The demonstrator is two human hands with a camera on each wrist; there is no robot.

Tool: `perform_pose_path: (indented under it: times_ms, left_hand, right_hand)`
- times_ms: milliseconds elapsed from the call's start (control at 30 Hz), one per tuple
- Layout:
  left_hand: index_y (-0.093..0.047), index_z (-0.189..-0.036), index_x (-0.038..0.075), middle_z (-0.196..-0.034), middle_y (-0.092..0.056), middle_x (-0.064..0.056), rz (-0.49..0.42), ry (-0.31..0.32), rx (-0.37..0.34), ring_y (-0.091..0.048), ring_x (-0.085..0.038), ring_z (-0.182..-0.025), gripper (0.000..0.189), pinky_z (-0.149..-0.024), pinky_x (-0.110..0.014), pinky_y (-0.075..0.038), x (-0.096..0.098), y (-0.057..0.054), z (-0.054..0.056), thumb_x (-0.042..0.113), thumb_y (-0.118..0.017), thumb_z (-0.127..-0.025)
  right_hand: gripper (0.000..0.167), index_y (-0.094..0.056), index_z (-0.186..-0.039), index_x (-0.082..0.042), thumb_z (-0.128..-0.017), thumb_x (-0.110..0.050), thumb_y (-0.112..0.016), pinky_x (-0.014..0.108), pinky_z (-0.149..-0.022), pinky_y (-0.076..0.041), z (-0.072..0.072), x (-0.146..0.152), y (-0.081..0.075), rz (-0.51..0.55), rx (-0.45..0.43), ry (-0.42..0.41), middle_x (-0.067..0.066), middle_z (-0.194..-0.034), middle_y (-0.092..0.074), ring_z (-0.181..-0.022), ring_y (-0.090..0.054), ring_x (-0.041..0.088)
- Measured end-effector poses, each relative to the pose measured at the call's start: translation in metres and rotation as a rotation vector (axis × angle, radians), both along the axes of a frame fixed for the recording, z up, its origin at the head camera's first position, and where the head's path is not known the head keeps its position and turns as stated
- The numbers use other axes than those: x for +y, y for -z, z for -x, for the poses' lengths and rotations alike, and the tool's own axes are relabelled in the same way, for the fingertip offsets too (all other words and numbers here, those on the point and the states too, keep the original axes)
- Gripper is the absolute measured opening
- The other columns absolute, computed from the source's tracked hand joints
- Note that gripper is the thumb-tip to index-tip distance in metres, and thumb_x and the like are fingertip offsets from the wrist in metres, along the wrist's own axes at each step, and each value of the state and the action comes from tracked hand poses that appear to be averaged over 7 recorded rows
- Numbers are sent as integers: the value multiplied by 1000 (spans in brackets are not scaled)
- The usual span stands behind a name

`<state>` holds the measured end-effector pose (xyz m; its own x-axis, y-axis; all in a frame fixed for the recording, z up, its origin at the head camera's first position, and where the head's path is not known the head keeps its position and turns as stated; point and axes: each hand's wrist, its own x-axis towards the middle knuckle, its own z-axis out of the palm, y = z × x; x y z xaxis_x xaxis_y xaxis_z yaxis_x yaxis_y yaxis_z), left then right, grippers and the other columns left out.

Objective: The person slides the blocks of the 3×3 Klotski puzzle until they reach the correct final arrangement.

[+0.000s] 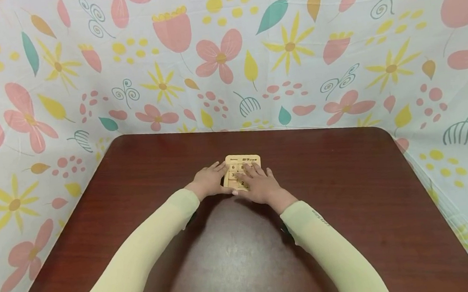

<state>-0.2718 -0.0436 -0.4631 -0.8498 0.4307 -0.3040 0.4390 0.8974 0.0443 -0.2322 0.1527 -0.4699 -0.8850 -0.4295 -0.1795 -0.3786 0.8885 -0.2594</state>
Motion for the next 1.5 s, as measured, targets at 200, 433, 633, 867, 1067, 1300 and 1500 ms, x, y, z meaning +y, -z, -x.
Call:
perform_pose_path:
  times_ms: [200, 433, 633, 867, 1067, 1300, 1500]
  left_hand:
    - [-24, -165, 19, -173, -21, 2, 10, 0, -4, -19, -20, -162, 94, -129, -42, -29, 0, 0, 0, 71, -56, -93]
    - [-24, -165, 18, -173, -22, 2, 9, -3, 0, -20, -20, -162, 95, -129, -42, -29, 1, 0, 0, 72, -55, -93]
    - [-24, -165, 18, -173, -22, 2, 6, -3, 2, -20, -20, -162, 94, -129, -42, -29, 0, -3, -3, 71, -55, -94]
    - [-23, -165, 18, -173, -21, 2, 15, -3, -8, -19, -20, -162, 95, -129, -42, -29, 1, -5, -3, 72, -54, -93]
    - [-24, -165, 18, -173, -22, 2, 7, -9, -7, -20, -20, -162, 96, -129, -43, -29, 1, -4, -4, 72, -55, -93]
    - [-24, -165, 18, -173, -22, 2, 10, -8, -10, -20, -20, -162, 95, -129, -43, -29, 0, -4, -3, 72, -55, -93]
    - [-24, -165, 18, -173, -22, 2, 9, -2, -5, -20, -20, -162, 94, -129, -43, -29, 0, -4, -3, 72, -54, -93]
  right_hand:
    - [70, -40, -159, -21, -102, -61, -47, 75, -122, -17, 0, -1, 1, -19, -14, -5, 15, -173, -18, -160, -13, 44]
    - [71, -39, -160, -20, -102, -60, -47, 75, -121, -17, -1, -1, 1, -19, -20, -10, 15, -172, -21, -160, -12, 44]
    - [70, -38, -160, -21, -102, -60, -48, 75, -121, -18, -2, -1, -1, -23, -10, -19, 15, -172, -21, -160, -14, 44]
    - [70, -41, -159, -22, -102, -61, -48, 75, -121, -18, -3, 0, 1, -29, -11, -14, 14, -172, -22, -160, -13, 44]
    - [69, -43, -158, -23, -101, -61, -50, 75, -121, -19, -6, 0, 2, -20, -6, -12, 13, -172, -23, -160, -13, 43]
    - [68, -45, -157, -23, -101, -60, -52, 76, -120, -18, -10, 0, 1, -4, -4, -19, 13, -172, -22, -160, -13, 44]
    - [68, -45, -156, -23, -100, -60, -52, 76, -120, -19, -13, 1, 1, 1, -1, -21, 14, -172, -21, -160, -13, 43]
